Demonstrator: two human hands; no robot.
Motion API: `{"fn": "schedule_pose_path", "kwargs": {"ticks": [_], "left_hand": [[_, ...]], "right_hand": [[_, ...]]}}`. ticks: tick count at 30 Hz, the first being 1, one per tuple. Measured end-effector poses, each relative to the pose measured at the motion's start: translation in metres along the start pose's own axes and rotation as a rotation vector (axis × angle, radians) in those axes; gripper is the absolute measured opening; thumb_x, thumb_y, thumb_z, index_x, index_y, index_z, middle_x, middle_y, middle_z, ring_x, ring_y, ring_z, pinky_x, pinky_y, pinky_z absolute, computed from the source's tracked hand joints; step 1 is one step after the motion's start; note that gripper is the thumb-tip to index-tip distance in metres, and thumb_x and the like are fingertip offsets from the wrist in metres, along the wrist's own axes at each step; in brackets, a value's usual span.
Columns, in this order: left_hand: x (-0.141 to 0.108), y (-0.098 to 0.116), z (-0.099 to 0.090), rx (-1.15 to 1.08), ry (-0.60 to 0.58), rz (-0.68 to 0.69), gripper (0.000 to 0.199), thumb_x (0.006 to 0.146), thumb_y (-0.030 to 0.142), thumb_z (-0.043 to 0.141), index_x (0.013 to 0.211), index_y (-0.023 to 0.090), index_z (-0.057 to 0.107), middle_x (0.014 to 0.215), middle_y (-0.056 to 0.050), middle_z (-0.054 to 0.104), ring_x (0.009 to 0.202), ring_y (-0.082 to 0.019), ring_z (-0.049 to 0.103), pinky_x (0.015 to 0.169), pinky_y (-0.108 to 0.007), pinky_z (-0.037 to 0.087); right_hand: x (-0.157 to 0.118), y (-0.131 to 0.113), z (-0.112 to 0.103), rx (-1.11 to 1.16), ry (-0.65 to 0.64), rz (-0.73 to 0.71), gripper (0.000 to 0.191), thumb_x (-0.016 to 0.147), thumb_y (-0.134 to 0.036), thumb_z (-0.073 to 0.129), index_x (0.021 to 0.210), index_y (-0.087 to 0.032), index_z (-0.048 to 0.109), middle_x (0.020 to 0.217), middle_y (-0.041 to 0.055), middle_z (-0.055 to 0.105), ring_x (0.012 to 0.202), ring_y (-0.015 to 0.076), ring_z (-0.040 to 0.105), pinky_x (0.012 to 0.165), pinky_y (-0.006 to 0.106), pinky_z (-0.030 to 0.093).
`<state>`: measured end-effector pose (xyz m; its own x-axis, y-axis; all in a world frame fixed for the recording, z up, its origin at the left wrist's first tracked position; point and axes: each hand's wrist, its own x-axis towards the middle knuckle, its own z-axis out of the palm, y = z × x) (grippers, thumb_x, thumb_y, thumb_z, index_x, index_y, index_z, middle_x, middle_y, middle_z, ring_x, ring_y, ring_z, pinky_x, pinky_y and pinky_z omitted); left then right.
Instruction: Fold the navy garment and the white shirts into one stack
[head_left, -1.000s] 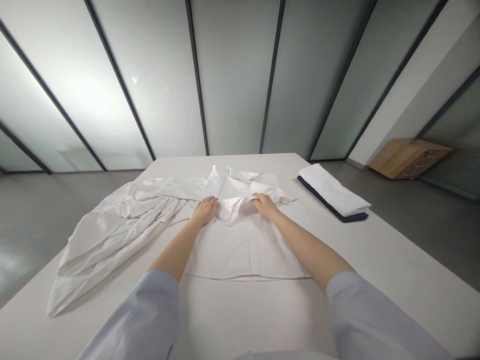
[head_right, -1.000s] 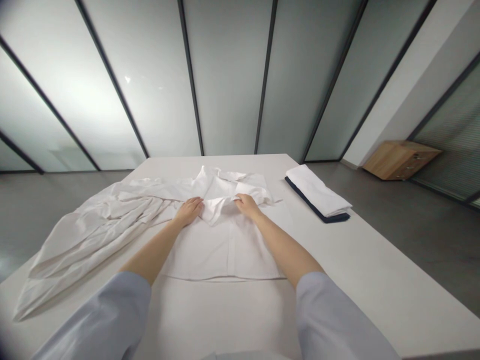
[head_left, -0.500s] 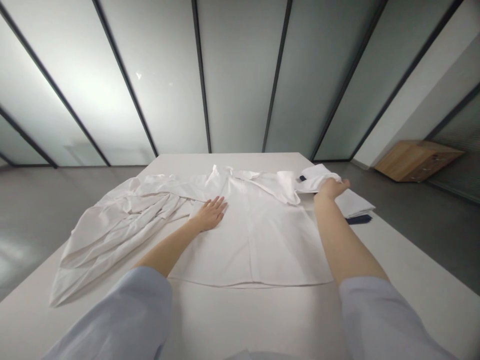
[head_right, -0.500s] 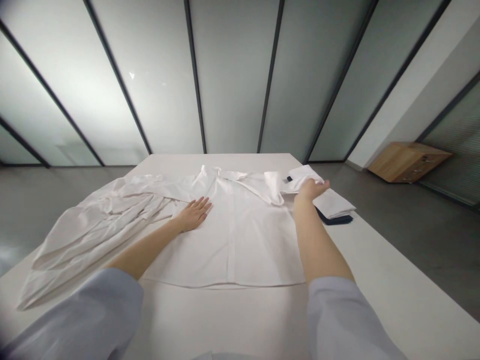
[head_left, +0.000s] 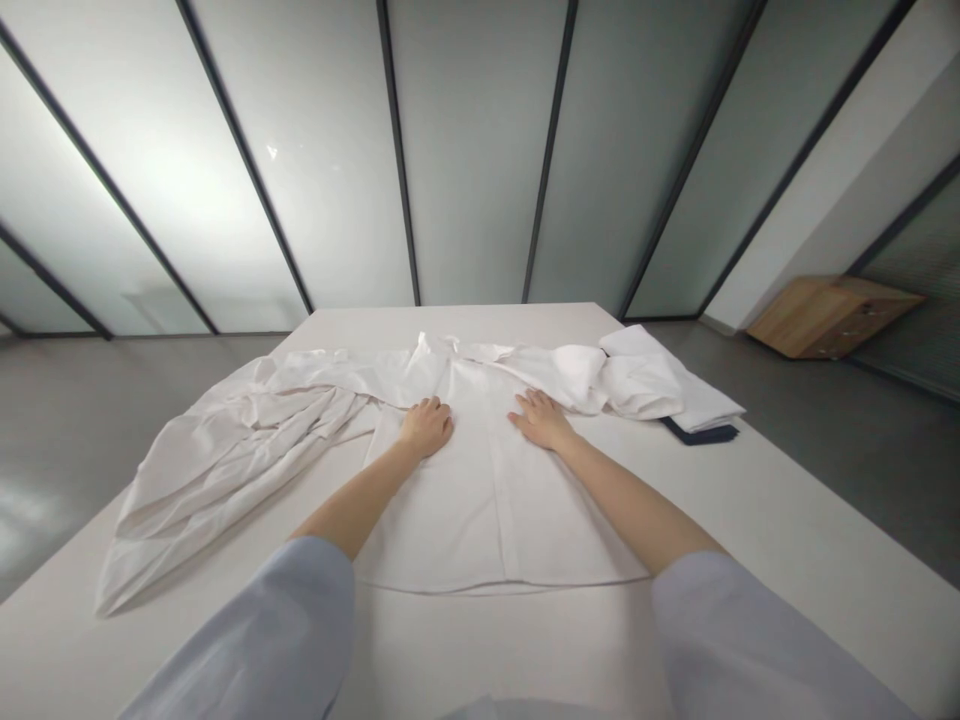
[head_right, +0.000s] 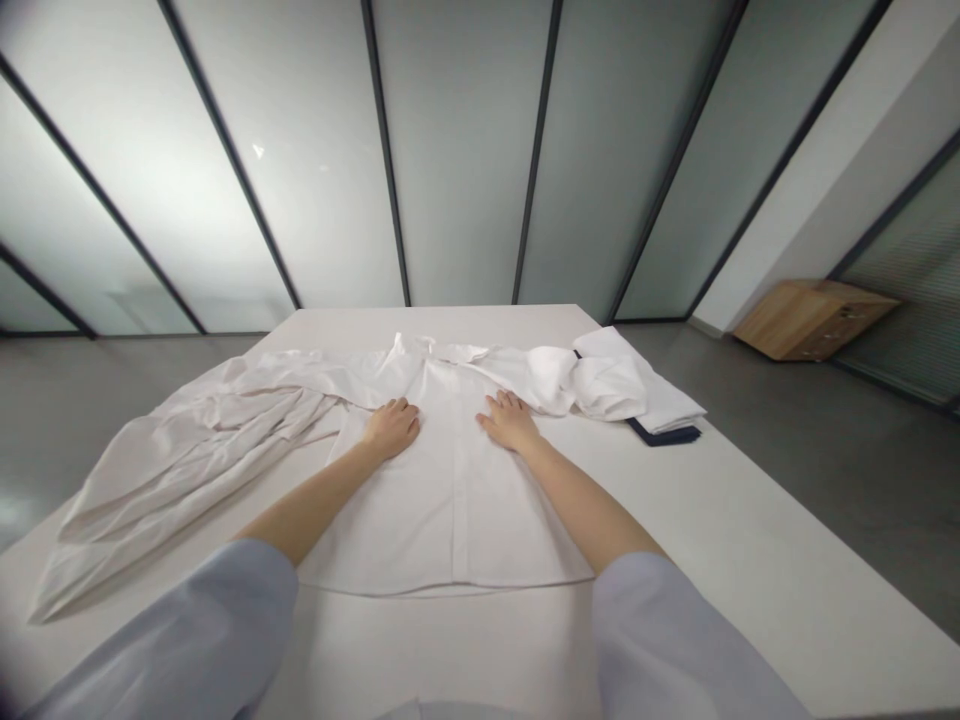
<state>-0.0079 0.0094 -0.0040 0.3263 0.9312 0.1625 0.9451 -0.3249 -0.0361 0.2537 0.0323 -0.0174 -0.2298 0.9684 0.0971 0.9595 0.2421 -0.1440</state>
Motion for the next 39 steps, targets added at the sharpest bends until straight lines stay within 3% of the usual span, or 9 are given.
{"fn": "schedule_pose_path", "kwargs": {"ticks": [4, 8, 14, 17, 19, 21, 26, 31, 39], "left_hand": [[-0.004, -0.003, 0.005, -0.019, -0.012, 0.02, 0.045, 0.093, 0.035, 0.037, 0.135, 0.02, 0.047, 0.144, -0.012, 0.044, 0.132, -0.026, 0.04, 0.105, -0.043, 0.036], [-0.011, -0.001, 0.006, -0.007, -0.067, -0.014, 0.05, 0.094, 0.038, 0.032, 0.14, 0.021, 0.042, 0.149, -0.012, 0.039, 0.137, -0.028, 0.032, 0.105, -0.049, 0.034], [-0.035, 0.005, -0.005, 0.047, -0.135, -0.047, 0.053, 0.093, 0.043, 0.033, 0.141, 0.021, 0.04, 0.15, -0.016, 0.035, 0.137, -0.035, 0.032, 0.1, -0.056, 0.035], [-0.038, 0.006, -0.023, 0.059, -0.274, -0.06, 0.051, 0.09, 0.047, 0.04, 0.13, 0.016, 0.051, 0.137, -0.02, 0.049, 0.124, -0.037, 0.048, 0.092, -0.052, 0.043], [-0.031, 0.007, -0.034, 0.076, -0.34, -0.059, 0.045, 0.089, 0.046, 0.043, 0.119, 0.016, 0.057, 0.119, -0.019, 0.062, 0.11, -0.034, 0.058, 0.088, -0.049, 0.045], [-0.018, 0.008, -0.037, 0.087, -0.275, -0.012, 0.04, 0.091, 0.042, 0.04, 0.115, 0.017, 0.059, 0.11, -0.015, 0.066, 0.106, -0.03, 0.061, 0.09, -0.046, 0.044], [0.014, 0.005, -0.008, -0.053, -0.012, 0.082, 0.046, 0.095, 0.038, 0.032, 0.134, 0.018, 0.044, 0.138, -0.012, 0.051, 0.125, -0.022, 0.049, 0.101, -0.036, 0.038], [0.019, 0.0, 0.019, -0.067, -0.054, -0.015, 0.059, 0.094, 0.05, 0.032, 0.142, 0.017, 0.038, 0.15, -0.014, 0.036, 0.14, -0.027, 0.03, 0.112, -0.041, 0.024], [-0.001, 0.009, 0.019, -0.057, -0.113, -0.068, 0.067, 0.092, 0.057, 0.027, 0.147, 0.02, 0.03, 0.154, -0.016, 0.028, 0.142, -0.033, 0.021, 0.11, -0.052, 0.021]], "right_hand": [[-0.004, -0.003, 0.005, -0.079, -0.067, 0.023, 0.065, 0.094, -0.055, 0.031, 0.146, -0.016, 0.034, 0.154, 0.0146, 0.027, 0.142, 0.0307, 0.021, 0.112, 0.045, 0.019], [-0.014, -0.006, -0.001, -0.096, -0.079, -0.014, 0.065, 0.093, -0.056, 0.033, 0.145, -0.018, 0.036, 0.153, 0.0139, 0.03, 0.141, 0.0312, 0.023, 0.111, 0.044, 0.021], [-0.05, -0.014, -0.007, -0.131, -0.01, -0.083, 0.056, 0.096, -0.052, 0.031, 0.136, -0.018, 0.048, 0.145, 0.0141, 0.043, 0.131, 0.0284, 0.039, 0.106, 0.041, 0.029], [-0.055, -0.016, -0.019, -0.153, -0.023, -0.077, 0.053, 0.096, -0.053, 0.029, 0.123, -0.017, 0.058, 0.13, 0.0151, 0.057, 0.12, 0.0282, 0.05, 0.099, 0.04, 0.035], [-0.048, -0.018, -0.029, -0.156, -0.047, -0.051, 0.053, 0.096, -0.053, 0.028, 0.114, -0.017, 0.063, 0.117, 0.0154, 0.064, 0.111, 0.0279, 0.056, 0.094, 0.039, 0.038], [-0.035, -0.02, -0.036, -0.149, -0.042, -0.03, 0.051, 0.096, -0.051, 0.03, 0.113, -0.017, 0.063, 0.115, 0.0151, 0.065, 0.108, 0.0278, 0.057, 0.092, 0.037, 0.04], [-0.005, -0.028, -0.026, -0.105, -0.005, 0.021, 0.048, 0.096, -0.05, 0.033, 0.121, -0.018, 0.059, 0.126, 0.0148, 0.059, 0.115, 0.0282, 0.054, 0.096, 0.038, 0.038], [0.012, -0.024, -0.003, -0.116, 0.021, 0.117, 0.054, 0.095, -0.051, 0.033, 0.132, -0.017, 0.051, 0.14, 0.0172, 0.047, 0.129, 0.0314, 0.041, 0.104, 0.045, 0.03], [0.035, -0.011, 0.001, -0.071, -0.1, 0.118, 0.069, 0.095, -0.053, 0.029, 0.148, -0.01, 0.028, 0.155, 0.0183, 0.022, 0.143, 0.0309, 0.015, 0.114, 0.042, 0.014]]}}
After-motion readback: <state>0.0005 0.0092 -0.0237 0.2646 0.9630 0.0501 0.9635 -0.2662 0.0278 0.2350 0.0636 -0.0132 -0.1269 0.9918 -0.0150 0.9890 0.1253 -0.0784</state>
